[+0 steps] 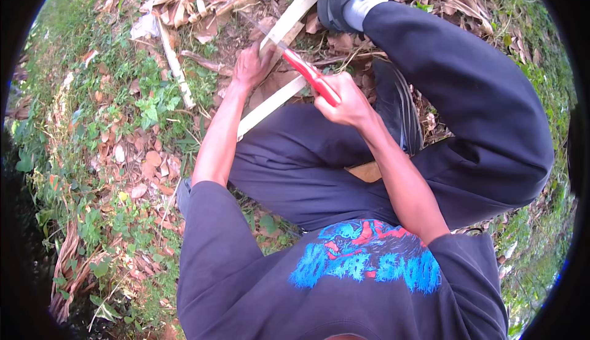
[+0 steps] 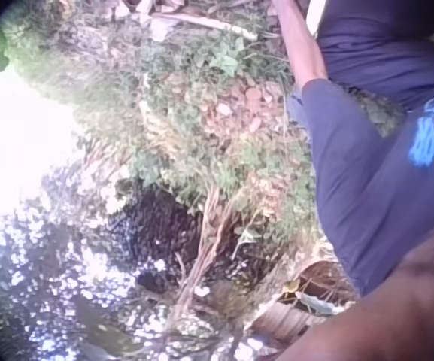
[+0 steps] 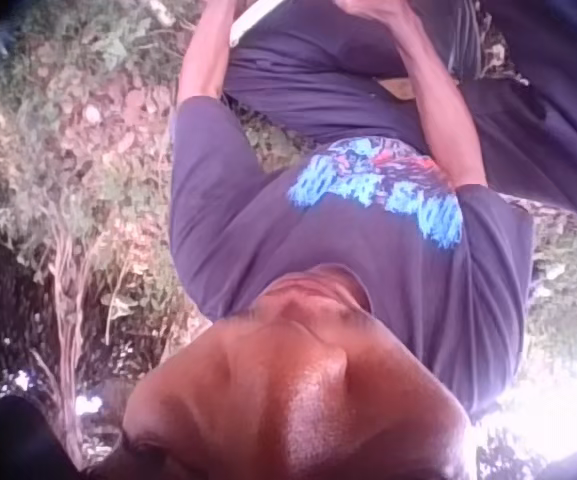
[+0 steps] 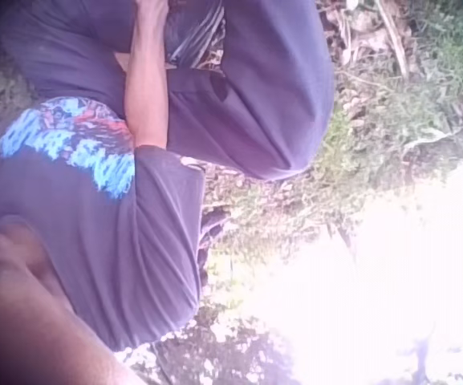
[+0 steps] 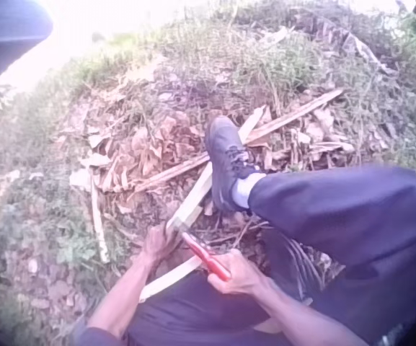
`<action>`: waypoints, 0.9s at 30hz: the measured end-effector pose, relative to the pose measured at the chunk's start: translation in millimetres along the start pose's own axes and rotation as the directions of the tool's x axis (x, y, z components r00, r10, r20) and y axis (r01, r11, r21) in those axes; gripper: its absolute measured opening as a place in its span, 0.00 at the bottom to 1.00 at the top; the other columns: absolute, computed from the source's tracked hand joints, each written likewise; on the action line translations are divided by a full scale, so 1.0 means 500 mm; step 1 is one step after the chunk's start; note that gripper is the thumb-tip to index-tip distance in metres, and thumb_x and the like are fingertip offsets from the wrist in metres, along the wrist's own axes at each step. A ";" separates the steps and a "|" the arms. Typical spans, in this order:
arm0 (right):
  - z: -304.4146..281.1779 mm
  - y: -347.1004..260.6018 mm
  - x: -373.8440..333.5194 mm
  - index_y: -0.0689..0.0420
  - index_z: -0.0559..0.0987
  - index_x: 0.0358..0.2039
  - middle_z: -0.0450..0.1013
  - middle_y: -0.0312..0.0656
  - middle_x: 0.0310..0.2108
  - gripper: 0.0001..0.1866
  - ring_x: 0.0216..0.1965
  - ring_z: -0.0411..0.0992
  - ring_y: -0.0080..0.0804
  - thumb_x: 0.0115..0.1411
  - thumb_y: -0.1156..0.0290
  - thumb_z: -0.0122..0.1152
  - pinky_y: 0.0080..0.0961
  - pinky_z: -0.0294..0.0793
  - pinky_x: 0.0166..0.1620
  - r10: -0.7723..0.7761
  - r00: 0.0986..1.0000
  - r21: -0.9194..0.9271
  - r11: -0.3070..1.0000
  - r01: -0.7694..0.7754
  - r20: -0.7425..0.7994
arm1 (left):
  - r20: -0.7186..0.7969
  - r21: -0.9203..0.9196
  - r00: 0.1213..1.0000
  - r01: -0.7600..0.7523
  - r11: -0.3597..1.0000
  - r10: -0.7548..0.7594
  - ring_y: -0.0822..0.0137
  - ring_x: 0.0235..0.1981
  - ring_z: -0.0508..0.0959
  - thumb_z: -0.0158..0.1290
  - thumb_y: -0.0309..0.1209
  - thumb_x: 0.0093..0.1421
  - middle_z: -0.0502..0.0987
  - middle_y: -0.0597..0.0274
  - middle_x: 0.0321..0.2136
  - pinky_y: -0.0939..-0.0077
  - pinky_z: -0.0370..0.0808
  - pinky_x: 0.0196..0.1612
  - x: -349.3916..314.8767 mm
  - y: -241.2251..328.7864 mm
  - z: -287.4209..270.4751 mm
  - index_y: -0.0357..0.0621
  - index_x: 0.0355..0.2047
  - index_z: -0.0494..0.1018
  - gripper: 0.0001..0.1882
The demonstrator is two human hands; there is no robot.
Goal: The person sits on the ground and uses a red hand saw to cut a long piece of bamboo into smaller sections. The person holds the bamboo with one hand and saws with the other, occasionally adjusting the position of the bamboo or the cut pieces.
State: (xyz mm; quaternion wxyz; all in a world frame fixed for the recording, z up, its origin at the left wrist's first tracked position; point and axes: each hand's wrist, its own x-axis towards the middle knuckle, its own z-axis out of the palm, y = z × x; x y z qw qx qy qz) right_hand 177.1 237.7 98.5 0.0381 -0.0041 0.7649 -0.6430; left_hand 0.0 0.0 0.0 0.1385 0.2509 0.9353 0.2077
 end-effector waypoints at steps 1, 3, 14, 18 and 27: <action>0.006 -0.008 0.011 0.64 0.73 0.22 0.65 0.53 0.14 0.07 0.17 0.71 0.48 0.46 0.73 0.57 0.37 0.70 0.26 0.111 0.992 0.005 0.994 -0.112 0.063 | 0.032 0.009 0.999 0.030 0.999 -0.031 0.35 0.38 0.80 0.52 0.52 0.65 0.79 0.31 0.32 0.46 0.76 0.43 0.002 0.010 -0.021 0.33 0.42 0.73 0.28; -0.035 -0.002 -0.041 0.63 0.71 0.19 0.64 0.50 0.13 0.06 0.15 0.70 0.46 0.46 0.74 0.56 0.35 0.69 0.25 0.044 0.999 -0.050 0.998 -0.043 0.024 | -0.025 -0.042 0.999 0.035 0.999 -0.036 0.34 0.38 0.80 0.51 0.51 0.66 0.79 0.30 0.32 0.45 0.76 0.43 0.022 0.032 0.033 0.32 0.40 0.73 0.27; 0.002 -0.042 -0.027 0.65 0.70 0.19 0.65 0.55 0.14 0.08 0.15 0.66 0.47 0.46 0.73 0.56 0.40 0.68 0.26 0.023 1.000 0.001 1.000 -0.023 0.003 | -0.012 0.014 1.000 0.024 1.000 -0.024 0.33 0.36 0.79 0.51 0.51 0.67 0.78 0.29 0.29 0.43 0.74 0.38 0.002 -0.006 0.001 0.32 0.39 0.72 0.27; -0.036 -0.039 -0.087 0.63 0.71 0.19 0.67 0.51 0.14 0.06 0.17 0.69 0.52 0.46 0.74 0.57 0.40 0.70 0.26 0.005 1.000 0.025 1.000 -0.005 0.010 | -0.016 -0.038 0.996 0.088 0.995 -0.089 0.33 0.36 0.79 0.49 0.51 0.67 0.77 0.29 0.29 0.44 0.74 0.38 -0.003 0.003 0.000 0.32 0.39 0.72 0.27; -0.041 -0.032 -0.106 0.63 0.70 0.19 0.64 0.48 0.14 0.06 0.15 0.67 0.41 0.47 0.74 0.55 0.36 0.67 0.24 -0.027 0.999 0.015 1.000 0.026 0.019 | -0.020 -0.011 0.998 0.056 0.998 -0.056 0.34 0.37 0.79 0.50 0.51 0.67 0.78 0.30 0.32 0.44 0.75 0.41 -0.016 0.006 0.010 0.32 0.40 0.73 0.27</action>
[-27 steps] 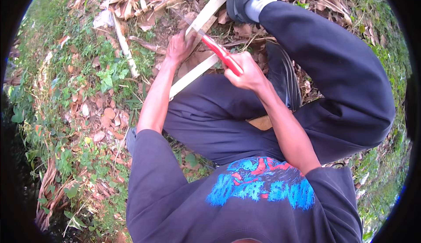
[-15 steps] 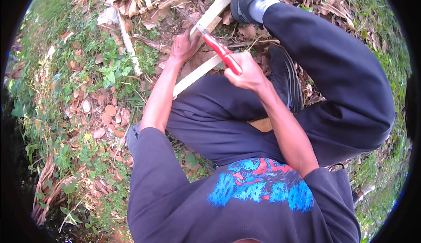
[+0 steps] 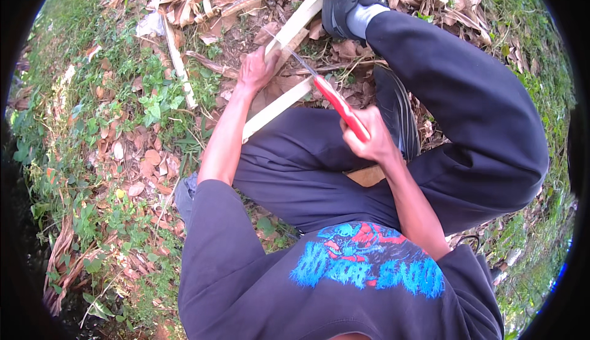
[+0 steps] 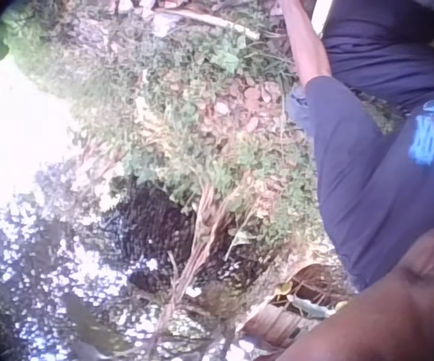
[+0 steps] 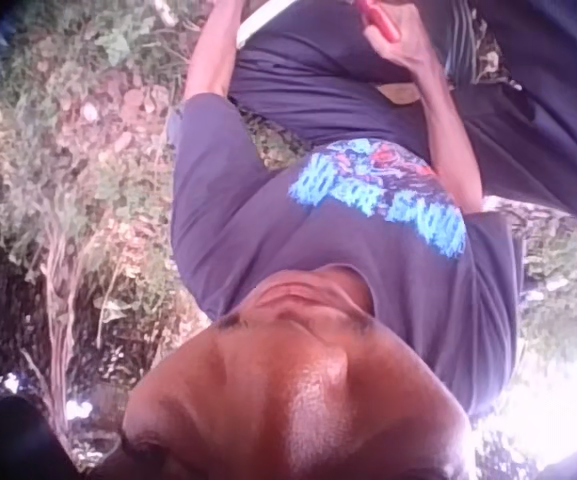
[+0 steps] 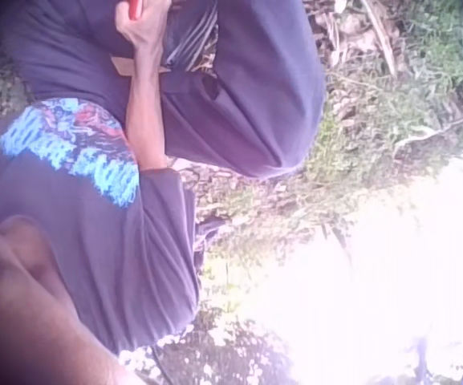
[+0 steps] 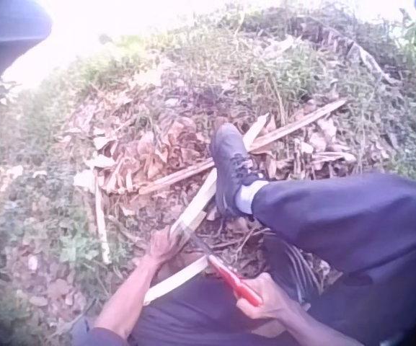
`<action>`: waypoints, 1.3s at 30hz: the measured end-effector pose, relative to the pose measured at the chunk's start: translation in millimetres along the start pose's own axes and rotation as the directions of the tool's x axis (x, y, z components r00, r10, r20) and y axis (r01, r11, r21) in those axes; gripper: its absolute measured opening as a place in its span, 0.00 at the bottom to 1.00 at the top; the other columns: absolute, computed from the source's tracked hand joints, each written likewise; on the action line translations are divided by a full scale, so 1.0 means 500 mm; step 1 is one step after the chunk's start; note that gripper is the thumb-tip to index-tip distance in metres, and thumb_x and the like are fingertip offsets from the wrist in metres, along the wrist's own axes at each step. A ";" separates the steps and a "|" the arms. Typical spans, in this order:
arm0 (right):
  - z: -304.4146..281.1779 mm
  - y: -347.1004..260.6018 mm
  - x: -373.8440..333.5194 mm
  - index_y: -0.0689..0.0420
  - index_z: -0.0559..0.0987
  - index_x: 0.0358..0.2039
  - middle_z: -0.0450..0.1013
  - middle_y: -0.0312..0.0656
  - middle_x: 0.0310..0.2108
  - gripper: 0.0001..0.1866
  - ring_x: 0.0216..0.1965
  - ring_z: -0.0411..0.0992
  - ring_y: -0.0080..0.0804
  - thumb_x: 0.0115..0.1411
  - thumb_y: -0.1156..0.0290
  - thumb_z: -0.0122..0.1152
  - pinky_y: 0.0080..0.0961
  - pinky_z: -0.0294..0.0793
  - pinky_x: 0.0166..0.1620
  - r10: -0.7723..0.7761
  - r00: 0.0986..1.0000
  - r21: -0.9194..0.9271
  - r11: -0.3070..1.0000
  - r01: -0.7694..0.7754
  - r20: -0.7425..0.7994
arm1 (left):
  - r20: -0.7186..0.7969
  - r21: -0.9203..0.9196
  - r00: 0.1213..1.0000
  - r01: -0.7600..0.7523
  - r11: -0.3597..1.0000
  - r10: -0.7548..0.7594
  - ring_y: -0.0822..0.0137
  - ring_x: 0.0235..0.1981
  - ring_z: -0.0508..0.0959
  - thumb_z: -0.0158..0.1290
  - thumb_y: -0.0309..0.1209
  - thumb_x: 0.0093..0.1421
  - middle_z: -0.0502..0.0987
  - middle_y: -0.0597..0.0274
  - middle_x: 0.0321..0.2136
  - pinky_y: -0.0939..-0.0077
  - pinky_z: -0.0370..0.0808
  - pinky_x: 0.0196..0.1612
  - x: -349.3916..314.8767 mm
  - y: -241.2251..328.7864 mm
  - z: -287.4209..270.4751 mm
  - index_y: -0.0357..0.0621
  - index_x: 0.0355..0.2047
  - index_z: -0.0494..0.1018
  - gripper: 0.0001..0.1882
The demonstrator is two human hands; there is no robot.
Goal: The person sits on the ground and uses a red hand saw to cut a long piece of bamboo into smaller sections. The person holds the bamboo with one hand and saws with the other, occasionally adjusting the position of the bamboo or the cut pieces.
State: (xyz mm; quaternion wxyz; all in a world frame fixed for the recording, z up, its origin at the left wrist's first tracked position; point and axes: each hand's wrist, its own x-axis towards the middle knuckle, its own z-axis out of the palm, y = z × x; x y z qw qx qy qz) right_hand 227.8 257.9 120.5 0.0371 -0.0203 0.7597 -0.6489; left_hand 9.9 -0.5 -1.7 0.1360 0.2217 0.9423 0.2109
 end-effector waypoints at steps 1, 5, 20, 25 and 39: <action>0.003 0.001 0.030 0.64 0.68 0.18 0.65 0.52 0.14 0.08 0.16 0.68 0.47 0.47 0.74 0.55 0.39 0.67 0.25 -0.009 1.000 -0.026 1.000 0.009 -0.002 | 0.011 -0.016 1.000 0.006 1.000 -0.006 0.34 0.37 0.79 0.50 0.51 0.67 0.78 0.30 0.32 0.44 0.75 0.41 0.004 0.004 -0.007 0.32 0.39 0.73 0.27; 0.028 0.023 0.135 0.63 0.71 0.21 0.63 0.46 0.13 0.06 0.14 0.64 0.36 0.48 0.74 0.55 0.33 0.65 0.23 0.079 0.996 -0.089 0.993 -0.076 0.036 | 0.022 0.021 1.000 0.001 1.000 -0.002 0.34 0.37 0.79 0.50 0.51 0.67 0.78 0.30 0.32 0.45 0.75 0.40 0.022 0.001 -0.009 0.32 0.38 0.73 0.27; 0.006 -0.038 0.000 0.61 0.71 0.18 0.63 0.46 0.12 0.05 0.13 0.64 0.38 0.45 0.73 0.54 0.33 0.66 0.23 0.063 0.998 -0.018 0.998 -0.063 0.011 | 0.040 0.054 0.999 0.021 0.998 -0.023 0.34 0.38 0.80 0.46 0.54 0.69 0.78 0.30 0.31 0.45 0.75 0.42 0.021 -0.001 -0.017 0.32 0.42 0.72 0.30; 0.043 -0.007 0.108 0.63 0.69 0.19 0.64 0.51 0.13 0.09 0.15 0.66 0.46 0.47 0.71 0.56 0.37 0.66 0.23 0.081 0.997 -0.062 0.995 -0.080 0.010 | -0.002 0.029 1.000 -0.021 0.999 0.021 0.34 0.37 0.80 0.49 0.51 0.68 0.79 0.31 0.30 0.45 0.76 0.40 0.024 -0.003 -0.013 0.32 0.39 0.73 0.27; 0.020 -0.006 0.046 0.64 0.71 0.19 0.67 0.54 0.14 0.08 0.17 0.70 0.52 0.46 0.72 0.57 0.40 0.70 0.25 0.055 0.998 -0.049 0.997 -0.055 0.000 | 0.014 0.036 1.000 -0.021 0.999 0.020 0.34 0.37 0.80 0.49 0.50 0.67 0.78 0.30 0.30 0.44 0.75 0.40 0.015 -0.020 0.002 0.33 0.40 0.73 0.26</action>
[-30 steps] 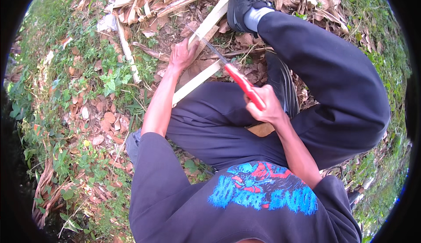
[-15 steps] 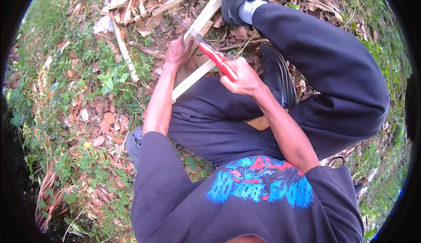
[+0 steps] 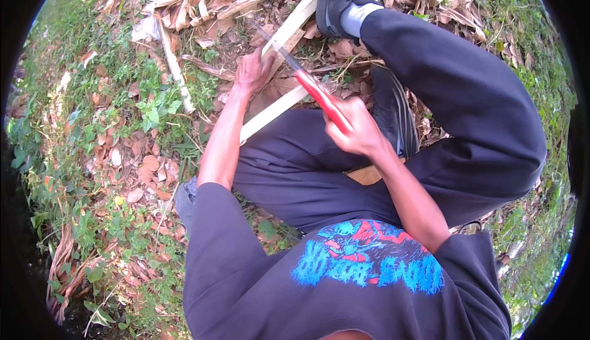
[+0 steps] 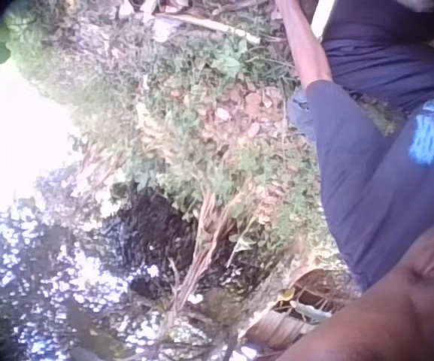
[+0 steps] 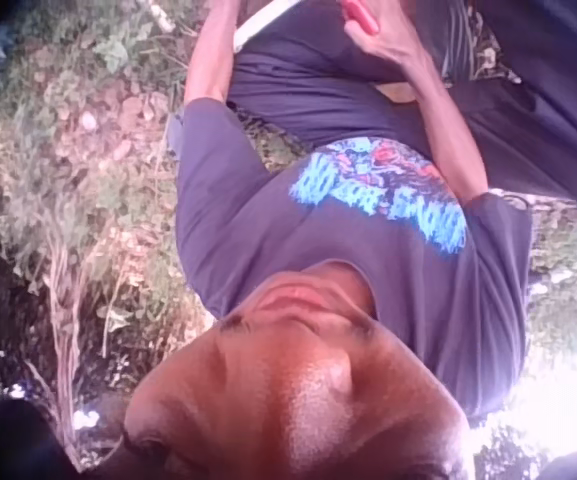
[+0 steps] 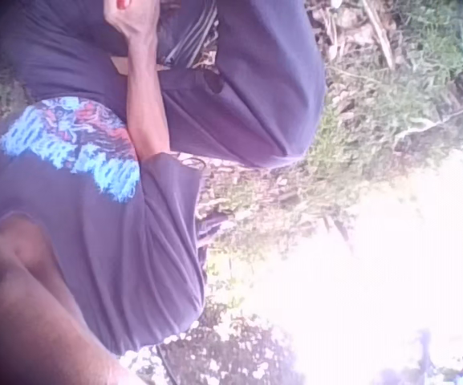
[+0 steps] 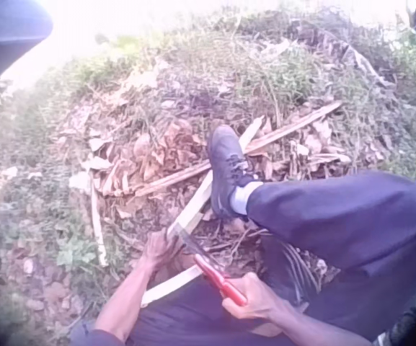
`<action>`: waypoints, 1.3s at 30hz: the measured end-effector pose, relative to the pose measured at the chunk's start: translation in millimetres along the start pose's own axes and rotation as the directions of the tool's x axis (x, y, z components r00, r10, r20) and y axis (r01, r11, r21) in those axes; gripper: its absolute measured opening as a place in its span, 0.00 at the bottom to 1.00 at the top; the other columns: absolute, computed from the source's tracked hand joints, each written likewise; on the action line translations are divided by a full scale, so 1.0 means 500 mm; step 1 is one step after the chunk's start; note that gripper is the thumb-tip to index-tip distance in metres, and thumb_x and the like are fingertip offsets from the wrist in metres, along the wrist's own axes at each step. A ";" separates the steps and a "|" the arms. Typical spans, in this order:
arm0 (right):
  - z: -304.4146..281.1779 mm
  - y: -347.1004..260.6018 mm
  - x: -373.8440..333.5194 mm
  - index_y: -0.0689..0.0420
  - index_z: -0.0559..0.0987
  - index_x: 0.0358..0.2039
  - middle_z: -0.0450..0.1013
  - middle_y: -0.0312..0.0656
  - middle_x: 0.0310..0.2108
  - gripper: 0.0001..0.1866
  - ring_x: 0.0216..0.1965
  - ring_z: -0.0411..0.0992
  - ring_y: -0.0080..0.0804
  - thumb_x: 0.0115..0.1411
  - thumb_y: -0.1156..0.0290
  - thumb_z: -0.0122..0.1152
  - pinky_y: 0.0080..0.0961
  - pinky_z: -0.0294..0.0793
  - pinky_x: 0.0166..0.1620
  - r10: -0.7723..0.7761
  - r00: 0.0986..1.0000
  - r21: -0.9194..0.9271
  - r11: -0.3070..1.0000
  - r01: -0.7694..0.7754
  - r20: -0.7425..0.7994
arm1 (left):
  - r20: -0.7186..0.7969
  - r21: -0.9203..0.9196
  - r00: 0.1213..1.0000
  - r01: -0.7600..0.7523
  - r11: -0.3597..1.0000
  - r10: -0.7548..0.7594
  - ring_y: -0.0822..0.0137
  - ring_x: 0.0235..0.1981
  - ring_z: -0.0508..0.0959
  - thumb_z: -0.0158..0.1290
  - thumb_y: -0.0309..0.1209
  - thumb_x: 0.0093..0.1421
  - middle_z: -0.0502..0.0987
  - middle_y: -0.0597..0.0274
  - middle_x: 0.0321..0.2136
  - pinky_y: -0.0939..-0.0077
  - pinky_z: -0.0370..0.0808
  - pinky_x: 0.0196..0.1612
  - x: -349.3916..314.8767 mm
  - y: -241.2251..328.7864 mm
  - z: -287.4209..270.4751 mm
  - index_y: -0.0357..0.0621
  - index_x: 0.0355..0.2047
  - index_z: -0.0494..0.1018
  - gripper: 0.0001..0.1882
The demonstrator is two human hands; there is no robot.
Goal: The person sits on the ground and uses a red hand saw to cut a long piece of bamboo into smaller sections. The person holds the bamboo with one hand and saws with the other, occasionally adjusting the position of the bamboo or the cut pieces.
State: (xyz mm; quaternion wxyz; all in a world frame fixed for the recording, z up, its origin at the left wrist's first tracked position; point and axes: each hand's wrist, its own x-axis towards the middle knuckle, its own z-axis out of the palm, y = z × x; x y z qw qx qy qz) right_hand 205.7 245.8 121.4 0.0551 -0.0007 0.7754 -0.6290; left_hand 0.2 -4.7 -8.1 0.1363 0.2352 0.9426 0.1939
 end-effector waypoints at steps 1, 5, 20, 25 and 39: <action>-0.011 -0.007 -0.038 0.64 0.71 0.19 0.67 0.53 0.14 0.08 0.16 0.70 0.51 0.45 0.73 0.57 0.39 0.70 0.25 0.054 0.998 0.063 0.996 -0.056 0.027 | 0.008 -0.019 1.000 0.030 0.999 -0.030 0.34 0.37 0.79 0.49 0.51 0.67 0.78 0.30 0.30 0.44 0.75 0.41 -0.004 0.004 0.001 0.33 0.40 0.73 0.26; -0.016 0.002 0.058 0.63 0.69 0.17 0.61 0.44 0.11 0.08 0.13 0.62 0.31 0.47 0.73 0.54 0.32 0.64 0.22 -0.125 0.992 -0.038 0.992 0.124 -0.031 | 0.032 -0.022 0.999 0.027 0.999 -0.027 0.33 0.37 0.79 0.49 0.51 0.67 0.78 0.30 0.29 0.44 0.75 0.41 -0.023 0.012 0.007 0.33 0.42 0.72 0.27; 0.033 0.026 0.111 0.65 0.71 0.19 0.69 0.58 0.16 0.09 0.19 0.71 0.57 0.48 0.72 0.56 0.43 0.71 0.27 -0.063 0.997 -0.141 0.988 0.068 0.040 | 0.005 0.047 1.000 -0.013 0.999 0.012 0.35 0.35 0.80 0.51 0.49 0.66 0.78 0.31 0.28 0.45 0.76 0.39 0.014 0.002 -0.005 0.33 0.43 0.74 0.26; 0.002 0.004 -0.024 0.63 0.75 0.23 0.68 0.52 0.14 0.06 0.20 0.74 0.53 0.45 0.74 0.57 0.41 0.74 0.28 -0.092 0.995 0.040 0.995 0.094 -0.044 | 0.005 -0.035 1.000 0.029 0.999 -0.028 0.33 0.36 0.79 0.50 0.50 0.66 0.78 0.31 0.29 0.44 0.76 0.40 0.004 -0.012 0.002 0.34 0.42 0.76 0.26; -0.008 0.015 0.009 0.61 0.73 0.22 0.68 0.52 0.15 0.07 0.18 0.70 0.55 0.47 0.71 0.57 0.39 0.70 0.26 -0.135 0.991 -0.113 0.984 0.134 0.004 | -0.034 -0.039 0.998 0.058 0.998 -0.059 0.34 0.35 0.79 0.50 0.51 0.66 0.78 0.30 0.28 0.44 0.75 0.38 0.004 0.024 -0.009 0.32 0.39 0.75 0.27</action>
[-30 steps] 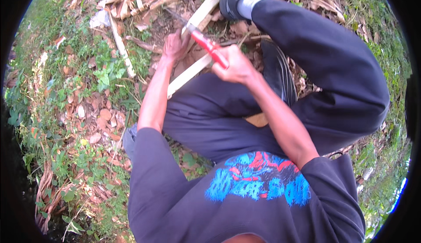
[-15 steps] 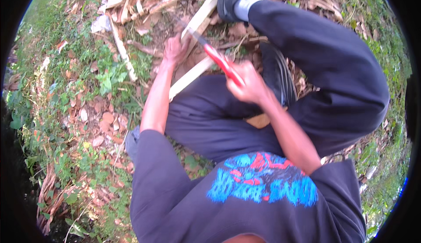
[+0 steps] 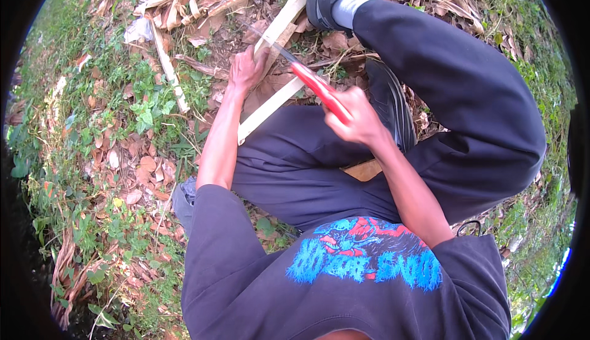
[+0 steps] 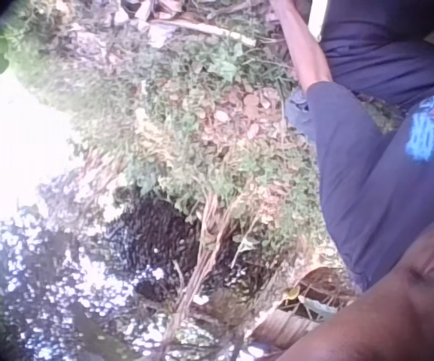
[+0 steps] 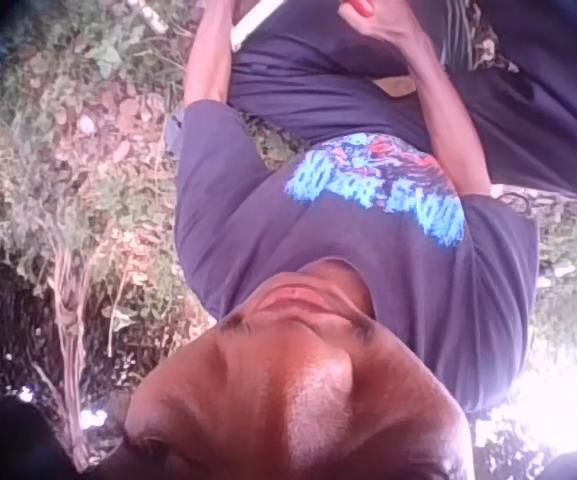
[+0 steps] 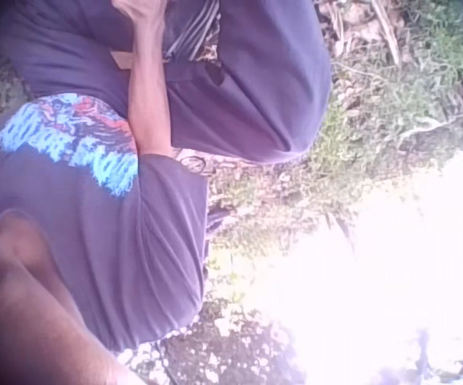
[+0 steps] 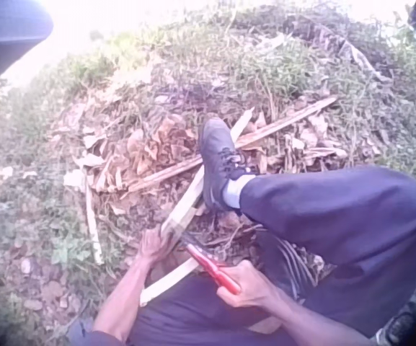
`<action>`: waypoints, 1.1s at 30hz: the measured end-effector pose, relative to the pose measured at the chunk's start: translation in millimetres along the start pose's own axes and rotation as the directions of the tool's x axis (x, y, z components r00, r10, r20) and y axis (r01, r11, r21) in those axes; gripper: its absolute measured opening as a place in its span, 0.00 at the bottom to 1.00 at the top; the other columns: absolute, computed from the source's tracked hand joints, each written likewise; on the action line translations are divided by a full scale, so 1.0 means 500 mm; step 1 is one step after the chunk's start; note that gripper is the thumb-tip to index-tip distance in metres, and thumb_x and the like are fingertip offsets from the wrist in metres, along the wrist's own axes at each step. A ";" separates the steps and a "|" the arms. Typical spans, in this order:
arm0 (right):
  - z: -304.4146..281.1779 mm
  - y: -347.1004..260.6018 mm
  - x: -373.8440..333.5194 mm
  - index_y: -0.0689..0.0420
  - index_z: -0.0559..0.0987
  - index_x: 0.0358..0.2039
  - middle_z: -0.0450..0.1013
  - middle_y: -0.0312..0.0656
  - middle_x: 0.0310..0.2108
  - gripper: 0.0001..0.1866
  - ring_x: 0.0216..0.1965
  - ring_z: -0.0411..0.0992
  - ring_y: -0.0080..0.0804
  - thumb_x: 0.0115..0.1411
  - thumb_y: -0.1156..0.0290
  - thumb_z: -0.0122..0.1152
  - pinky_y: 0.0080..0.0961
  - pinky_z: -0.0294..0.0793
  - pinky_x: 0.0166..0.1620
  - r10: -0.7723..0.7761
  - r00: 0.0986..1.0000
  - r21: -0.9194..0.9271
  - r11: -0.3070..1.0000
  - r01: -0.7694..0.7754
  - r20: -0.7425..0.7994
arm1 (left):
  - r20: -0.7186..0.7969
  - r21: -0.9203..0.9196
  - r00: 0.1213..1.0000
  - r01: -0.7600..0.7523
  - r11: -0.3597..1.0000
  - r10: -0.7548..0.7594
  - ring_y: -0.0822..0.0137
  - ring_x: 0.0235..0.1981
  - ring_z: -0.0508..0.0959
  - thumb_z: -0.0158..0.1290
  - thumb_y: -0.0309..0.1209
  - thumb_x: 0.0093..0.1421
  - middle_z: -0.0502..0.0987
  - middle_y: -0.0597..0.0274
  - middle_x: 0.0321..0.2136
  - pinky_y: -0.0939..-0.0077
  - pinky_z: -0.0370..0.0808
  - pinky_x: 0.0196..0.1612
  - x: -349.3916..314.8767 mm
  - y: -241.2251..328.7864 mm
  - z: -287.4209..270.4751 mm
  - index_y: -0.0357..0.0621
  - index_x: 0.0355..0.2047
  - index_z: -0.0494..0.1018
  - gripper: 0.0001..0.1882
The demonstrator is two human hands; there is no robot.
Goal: The person sits on the ground and uses a red hand saw to cut a long piece of bamboo into smaller sections. The person holds the bamboo with one hand and saws with the other, occasionally adjusting the position of the bamboo or the cut pieces.
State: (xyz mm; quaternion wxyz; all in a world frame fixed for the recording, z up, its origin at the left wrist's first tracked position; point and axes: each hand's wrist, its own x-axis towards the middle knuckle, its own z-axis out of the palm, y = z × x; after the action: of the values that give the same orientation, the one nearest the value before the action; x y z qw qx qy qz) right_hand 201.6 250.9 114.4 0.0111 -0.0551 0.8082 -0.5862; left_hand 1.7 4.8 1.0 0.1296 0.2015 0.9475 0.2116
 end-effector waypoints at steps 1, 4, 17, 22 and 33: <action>0.017 0.032 0.038 0.63 0.73 0.22 0.64 0.49 0.13 0.05 0.13 0.67 0.45 0.46 0.74 0.54 0.37 0.66 0.23 -0.083 0.996 0.033 0.996 0.084 -0.037 | 0.006 0.002 1.000 -0.010 1.000 0.010 0.34 0.35 0.79 0.50 0.51 0.66 0.78 0.30 0.28 0.44 0.75 0.38 0.001 0.012 0.002 0.32 0.39 0.75 0.27; 0.038 0.035 0.082 0.62 0.73 0.22 0.65 0.49 0.14 0.05 0.14 0.67 0.42 0.46 0.74 0.54 0.37 0.67 0.23 0.072 0.996 0.000 0.997 -0.072 0.046 | 0.011 0.009 0.999 -0.049 0.999 0.049 0.34 0.35 0.79 0.50 0.50 0.66 0.78 0.30 0.27 0.45 0.75 0.38 -0.003 -0.002 0.008 0.32 0.39 0.75 0.27; 0.041 0.060 0.048 0.62 0.73 0.21 0.67 0.53 0.14 0.07 0.20 0.70 0.57 0.47 0.72 0.58 0.42 0.68 0.26 0.006 1.000 0.005 1.000 -0.006 -0.028 | 0.040 0.048 0.999 -0.031 0.998 0.029 0.33 0.36 0.79 0.50 0.51 0.66 0.78 0.31 0.30 0.44 0.75 0.40 -0.022 -0.036 0.021 0.34 0.42 0.75 0.27; 0.010 0.012 -0.016 0.63 0.73 0.22 0.66 0.52 0.15 0.05 0.16 0.68 0.52 0.46 0.74 0.56 0.40 0.67 0.25 -0.047 0.998 0.060 0.997 0.050 -0.048 | 0.016 0.011 0.999 -0.029 1.000 0.029 0.33 0.35 0.79 0.50 0.50 0.66 0.78 0.30 0.29 0.44 0.75 0.39 -0.011 -0.025 0.012 0.32 0.40 0.75 0.27; -0.018 0.003 -0.071 0.62 0.74 0.22 0.68 0.49 0.14 0.05 0.16 0.72 0.47 0.44 0.75 0.58 0.35 0.71 0.25 0.108 0.994 0.070 0.992 -0.108 0.006 | 0.032 -0.017 0.999 0.000 1.000 0.001 0.34 0.35 0.80 0.47 0.50 0.67 0.78 0.30 0.29 0.44 0.75 0.38 -0.004 -0.015 0.009 0.33 0.39 0.75 0.27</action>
State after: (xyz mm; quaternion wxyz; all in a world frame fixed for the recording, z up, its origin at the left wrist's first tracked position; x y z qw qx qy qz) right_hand 235.8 263.5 114.4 0.0456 -0.0115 0.7890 -0.6126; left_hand 2.4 -0.6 -6.1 0.1466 0.2039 0.9434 0.2166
